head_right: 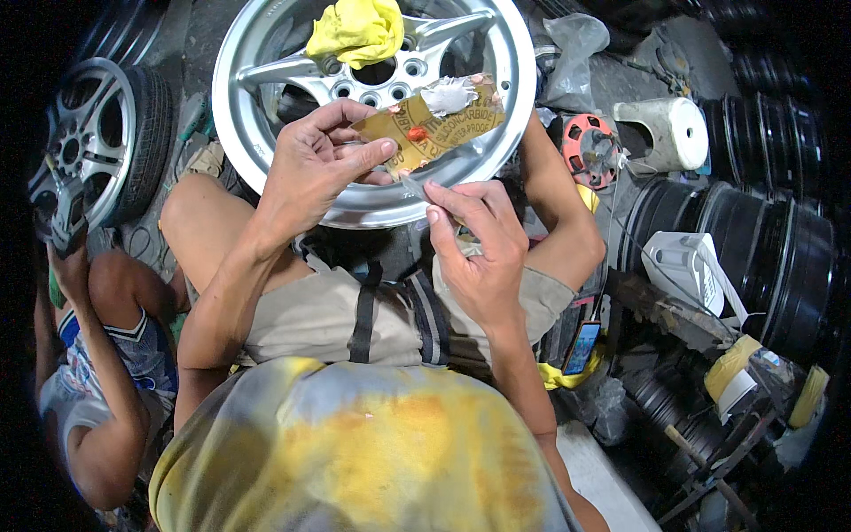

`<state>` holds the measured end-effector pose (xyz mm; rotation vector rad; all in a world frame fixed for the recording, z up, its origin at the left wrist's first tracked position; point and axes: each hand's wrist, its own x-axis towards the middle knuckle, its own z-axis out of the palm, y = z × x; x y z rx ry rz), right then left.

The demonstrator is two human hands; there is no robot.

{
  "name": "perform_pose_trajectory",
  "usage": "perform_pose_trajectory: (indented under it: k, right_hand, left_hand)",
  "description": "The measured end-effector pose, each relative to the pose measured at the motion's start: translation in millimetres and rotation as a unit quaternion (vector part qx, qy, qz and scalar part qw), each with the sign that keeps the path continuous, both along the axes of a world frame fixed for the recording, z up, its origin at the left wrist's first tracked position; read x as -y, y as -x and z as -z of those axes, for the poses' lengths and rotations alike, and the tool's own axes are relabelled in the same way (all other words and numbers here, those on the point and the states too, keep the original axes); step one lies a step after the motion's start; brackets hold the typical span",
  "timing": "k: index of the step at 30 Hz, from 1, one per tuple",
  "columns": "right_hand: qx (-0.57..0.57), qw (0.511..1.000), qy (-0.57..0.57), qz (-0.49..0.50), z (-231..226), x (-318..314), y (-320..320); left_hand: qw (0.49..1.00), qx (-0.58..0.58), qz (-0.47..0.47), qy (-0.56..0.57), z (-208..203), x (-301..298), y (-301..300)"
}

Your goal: The person sits on the floor and cleans a silver car rim using a yellow cloth and a small metal tool. They wipe the rim's surface and use the tool to scrape or apply a substance to the edges and spokes. Another person is visible in the background working on a different rim.

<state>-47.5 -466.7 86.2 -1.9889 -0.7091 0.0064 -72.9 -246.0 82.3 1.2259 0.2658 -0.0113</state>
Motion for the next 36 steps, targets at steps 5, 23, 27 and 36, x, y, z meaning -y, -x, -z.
perform_pose_trajectory:
  k: [5,23,27,36]
  right_hand:
    - [-0.043,0.999,-0.014,0.009,-2,-2,2]
    - [-0.117,0.992,-0.044,0.012,-1,0,1]
    - [0.068,0.997,-0.012,-0.016,-3,-9,-7]
    - [-0.038,0.996,0.073,0.046,-4,28,-10]
  left_hand:
    - [1.0,-0.011,-0.006,-0.009,-2,2,2]
    - [0.999,-0.007,0.001,0.036,-1,-2,0]
    - [0.992,-0.048,-0.006,0.117,-7,-4,-3]
    - [0.99,0.014,-0.096,0.101,-7,-24,-5]
